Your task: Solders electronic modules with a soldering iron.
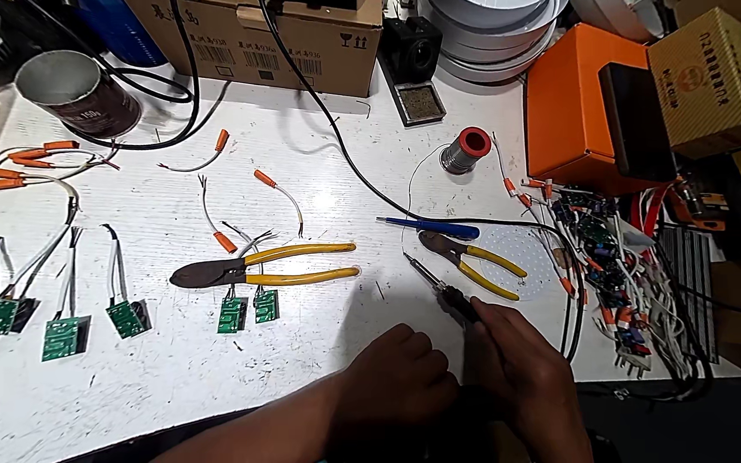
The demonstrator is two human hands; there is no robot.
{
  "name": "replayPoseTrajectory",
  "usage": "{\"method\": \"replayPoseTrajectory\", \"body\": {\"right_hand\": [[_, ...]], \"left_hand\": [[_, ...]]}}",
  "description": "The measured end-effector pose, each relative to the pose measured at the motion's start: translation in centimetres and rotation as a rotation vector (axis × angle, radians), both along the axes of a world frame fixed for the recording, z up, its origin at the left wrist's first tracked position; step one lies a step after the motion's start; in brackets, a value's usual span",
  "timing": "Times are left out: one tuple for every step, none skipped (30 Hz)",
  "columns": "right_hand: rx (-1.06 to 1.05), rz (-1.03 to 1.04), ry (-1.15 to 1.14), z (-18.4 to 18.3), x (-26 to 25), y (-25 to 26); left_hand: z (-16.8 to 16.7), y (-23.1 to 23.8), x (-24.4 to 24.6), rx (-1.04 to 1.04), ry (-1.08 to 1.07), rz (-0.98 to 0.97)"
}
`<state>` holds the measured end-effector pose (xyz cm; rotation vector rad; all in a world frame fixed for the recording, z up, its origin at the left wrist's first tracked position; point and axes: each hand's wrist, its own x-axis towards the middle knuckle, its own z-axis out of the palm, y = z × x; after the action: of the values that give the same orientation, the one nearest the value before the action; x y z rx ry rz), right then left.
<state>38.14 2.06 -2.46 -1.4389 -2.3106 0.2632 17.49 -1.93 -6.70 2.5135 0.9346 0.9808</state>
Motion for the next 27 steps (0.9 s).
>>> {"method": "replayPoseTrajectory", "body": {"right_hand": [[-0.001, -0.002, -0.003, 0.0, 0.0, 0.0], [-0.002, -0.004, -0.008, 0.0, 0.0, 0.0], [-0.002, -0.008, -0.014, 0.0, 0.0, 0.0], [-0.003, -0.010, -0.019, 0.0, 0.0, 0.0], [-0.006, -0.013, -0.022, -0.1, 0.0, 0.0], [-0.009, -0.015, -0.020, -0.1, 0.0, 0.0], [-0.012, -0.018, -0.017, 0.0, 0.0, 0.0], [-0.015, -0.020, -0.013, 0.0, 0.0, 0.0], [-0.019, -0.022, -0.008, 0.0, 0.0, 0.0], [-0.023, -0.023, -0.004, 0.0, 0.0, -0.1], [-0.027, -0.024, 0.002, 0.0, 0.0, -0.1], [-0.037, -0.024, 0.016, 0.0, 0.0, -0.1], [-0.058, -0.024, 0.040, -0.1, 0.1, -0.1], [-0.094, -0.028, 0.071, 0.0, 0.1, 0.0], [-0.150, -0.035, 0.113, 0.0, 0.1, 0.0], [-0.232, -0.043, 0.169, 0.2, 0.2, 0.1], [-0.327, -0.051, 0.237, 0.5, 0.3, 0.2], [-0.407, -0.055, 0.313, 0.6, 0.3, 0.3], [-0.468, -0.056, 0.382, 0.7, 0.4, 0.5], [-0.514, -0.055, 0.435, 0.7, 0.5, 0.6], [-0.543, -0.053, 0.471, 0.8, 0.6, 0.7], [-0.553, -0.055, 0.495, 0.7, 0.6, 0.7], [-0.559, -0.053, 0.511, 0.7, 0.7, 0.7], [-0.574, -0.046, 0.517, 0.7, 0.6, 0.7], [-0.597, -0.033, 0.521, 0.9, 0.5, 0.7], [-0.621, -0.014, 0.523, 1.1, 0.5, 0.7], [-0.630, 0.008, 0.524, 1.1, 0.5, 0.7]], "left_hand": [[0.0, 0.0, 0.0, 0.000, -0.001, -0.001], [-0.1, 0.0, 0.0, 0.000, -0.003, -0.001], [-0.1, 0.0, 0.0, -0.001, -0.005, -0.001], [-0.1, 0.0, 0.0, -0.004, -0.005, -0.001], [-0.1, 0.0, 0.0, -0.006, -0.003, -0.002], [0.0, 0.0, 0.0, -0.008, -0.003, -0.002], [0.0, 0.0, 0.0, -0.009, -0.005, -0.002], [0.0, 0.0, 0.0, -0.010, -0.007, -0.001], [-0.1, 0.0, 0.0, -0.010, -0.010, 0.000], [-0.1, 0.0, 0.0, -0.007, -0.011, 0.001], [-0.1, 0.0, 0.0, -0.006, -0.010, 0.000], [-0.1, 0.0, 0.0, -0.005, -0.009, 0.001], [-0.1, 0.0, 0.0, -0.005, -0.010, 0.000], [-0.1, 0.0, 0.0, -0.005, -0.012, -0.001], [-0.1, 0.0, 0.0, -0.007, -0.016, -0.001], [-0.1, 0.0, 0.0, -0.009, -0.018, -0.001], [-0.1, 0.0, 0.0, -0.010, -0.018, -0.001], [-0.1, 0.0, 0.0, -0.010, -0.019, -0.002], [-0.1, 0.0, 0.0, -0.008, -0.022, -0.005], [0.0, -0.1, 0.0, -0.001, -0.031, -0.009], [0.1, -0.1, 0.0, 0.009, -0.046, -0.015], [0.2, -0.3, 0.0, 0.019, -0.068, -0.023], [0.4, -0.6, -0.2, 0.036, -0.088, -0.026], [0.5, -1.0, -0.6, 0.055, -0.099, -0.021], [0.6, -1.5, -1.1, 0.068, -0.111, -0.014], [0.7, -2.0, -1.9, 0.078, -0.118, 0.002], [0.9, -2.6, -2.8, 0.083, -0.128, 0.026]]}}
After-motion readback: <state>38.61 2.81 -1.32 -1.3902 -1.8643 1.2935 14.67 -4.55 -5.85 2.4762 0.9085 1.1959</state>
